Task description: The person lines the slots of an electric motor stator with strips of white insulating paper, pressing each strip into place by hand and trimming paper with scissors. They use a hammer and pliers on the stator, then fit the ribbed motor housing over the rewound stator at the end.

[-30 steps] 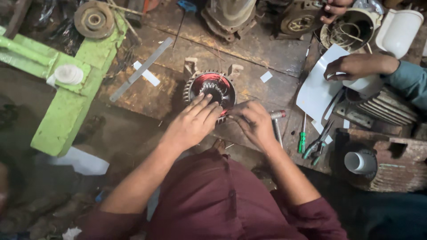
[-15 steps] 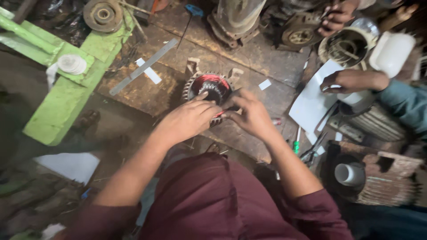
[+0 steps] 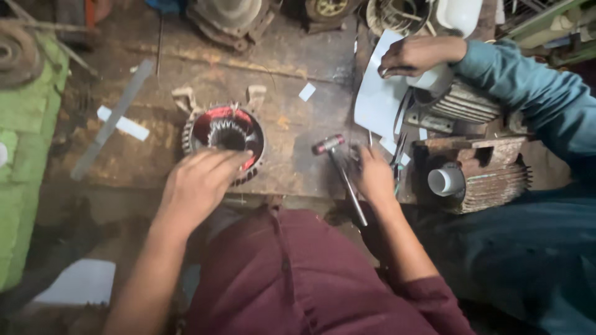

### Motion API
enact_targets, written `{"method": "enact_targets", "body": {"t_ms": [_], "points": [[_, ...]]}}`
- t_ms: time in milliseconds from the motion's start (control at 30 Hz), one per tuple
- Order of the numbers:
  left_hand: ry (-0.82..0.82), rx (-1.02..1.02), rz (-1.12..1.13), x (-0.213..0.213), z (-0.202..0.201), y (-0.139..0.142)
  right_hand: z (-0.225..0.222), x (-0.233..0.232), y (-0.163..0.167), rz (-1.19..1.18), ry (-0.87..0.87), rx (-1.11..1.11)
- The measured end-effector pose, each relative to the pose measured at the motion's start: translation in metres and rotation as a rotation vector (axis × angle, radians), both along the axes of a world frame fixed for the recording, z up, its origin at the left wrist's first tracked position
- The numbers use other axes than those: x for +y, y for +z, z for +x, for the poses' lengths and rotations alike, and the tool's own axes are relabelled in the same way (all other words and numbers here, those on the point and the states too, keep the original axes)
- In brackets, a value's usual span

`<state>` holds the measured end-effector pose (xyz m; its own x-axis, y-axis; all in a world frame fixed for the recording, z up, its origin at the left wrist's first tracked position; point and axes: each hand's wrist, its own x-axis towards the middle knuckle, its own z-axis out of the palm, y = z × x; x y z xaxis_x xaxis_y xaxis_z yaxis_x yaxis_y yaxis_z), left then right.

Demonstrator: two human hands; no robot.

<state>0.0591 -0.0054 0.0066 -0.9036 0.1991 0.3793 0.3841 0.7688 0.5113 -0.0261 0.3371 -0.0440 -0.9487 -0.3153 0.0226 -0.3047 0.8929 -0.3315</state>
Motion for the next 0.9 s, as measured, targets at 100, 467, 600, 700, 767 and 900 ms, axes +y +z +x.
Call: {"method": "enact_targets", "body": {"t_ms": [100,467,600,700,767,900], "points": [[-0.048,-0.023,-0.018,-0.005,-0.004,0.006,0.01,0.035,-0.007,0.258,-0.15,-0.125],[-0.062,-0.006,-0.216,0.007,0.007,0.011,0.035,0.053,-0.013,0.107,-0.216,0.194],[-0.211,0.198,-0.375,0.031,0.002,0.024,0.053,0.046,0.029,-0.087,-0.289,0.368],[-0.188,0.206,-0.478,0.028,-0.031,0.024,0.055,0.032,0.065,-0.417,-0.167,0.487],[-0.151,0.111,-0.326,0.019,-0.054,0.019,0.056,0.021,0.077,-0.708,-0.031,0.47],[-0.093,-0.069,0.046,0.0,-0.076,0.007,0.059,-0.003,0.059,-1.011,-0.105,0.143]]}}
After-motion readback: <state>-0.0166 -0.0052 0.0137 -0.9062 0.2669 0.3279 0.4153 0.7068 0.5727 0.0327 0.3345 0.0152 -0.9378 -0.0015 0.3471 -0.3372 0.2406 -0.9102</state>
